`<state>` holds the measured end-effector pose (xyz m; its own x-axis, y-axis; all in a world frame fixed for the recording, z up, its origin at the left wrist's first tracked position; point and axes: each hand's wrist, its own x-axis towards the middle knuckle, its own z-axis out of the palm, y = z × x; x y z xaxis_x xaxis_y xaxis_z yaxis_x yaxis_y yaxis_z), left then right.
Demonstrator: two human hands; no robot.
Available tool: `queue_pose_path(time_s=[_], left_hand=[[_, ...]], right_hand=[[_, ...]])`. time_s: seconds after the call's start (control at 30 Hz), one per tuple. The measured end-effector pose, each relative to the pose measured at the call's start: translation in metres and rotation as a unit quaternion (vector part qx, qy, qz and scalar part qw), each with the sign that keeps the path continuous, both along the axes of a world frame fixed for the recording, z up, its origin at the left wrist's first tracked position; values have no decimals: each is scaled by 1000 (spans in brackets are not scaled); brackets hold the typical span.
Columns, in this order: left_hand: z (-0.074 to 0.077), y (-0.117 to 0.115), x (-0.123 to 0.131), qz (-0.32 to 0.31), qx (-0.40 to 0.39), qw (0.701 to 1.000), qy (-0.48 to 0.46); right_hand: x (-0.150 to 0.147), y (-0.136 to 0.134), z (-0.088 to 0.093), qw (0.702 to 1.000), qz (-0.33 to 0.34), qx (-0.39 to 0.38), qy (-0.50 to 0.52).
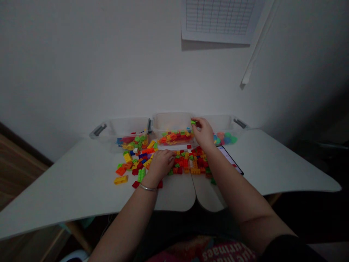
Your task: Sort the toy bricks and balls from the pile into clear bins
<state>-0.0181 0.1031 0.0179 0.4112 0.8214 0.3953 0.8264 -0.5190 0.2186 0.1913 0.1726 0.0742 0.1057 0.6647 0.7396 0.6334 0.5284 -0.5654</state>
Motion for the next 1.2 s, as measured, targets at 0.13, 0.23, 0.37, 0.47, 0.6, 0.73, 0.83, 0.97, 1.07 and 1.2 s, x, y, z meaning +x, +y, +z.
queue_pose_path(time_s=[0.13, 0.23, 0.37, 0.47, 0.6, 0.73, 0.83, 0.97, 1.07, 1.2], left_hand=[[-1, 0, 0, -16, -4, 1000, 22], [-4, 2, 0, -18, 1, 999, 31], [-8, 5, 0, -23, -8, 999, 31], [-11, 7, 0, -29, -10, 999, 30], [-12, 7, -1, -24, -6, 999, 30], [-12, 7, -1, -17, -6, 999, 40], [-12, 6, -1, -18, -4, 999, 42], [-11, 6, -2, -23, -9, 999, 41], [-11, 6, -2, -22, -9, 999, 41], [-11, 7, -1, -21, -9, 999, 47]], right_hand=[[0, 10, 4, 997, 0, -24, -68], [-2, 12, 0, 993, -5, -48, -108], [-8, 10, -4, 979, -31, -71, -188], [-11, 7, -6, 959, -64, -82, -262], [-13, 5, -11, 950, -78, -62, -295], [-11, 3, -15, 950, -78, -42, -300], [-8, 3, -17, 953, -61, -33, -294], [-5, 3, -16, 967, -18, -41, -252], [-5, 0, -12, 977, 0, -43, -207], [-12, -14, -4, 990, 5, -13, -144]])
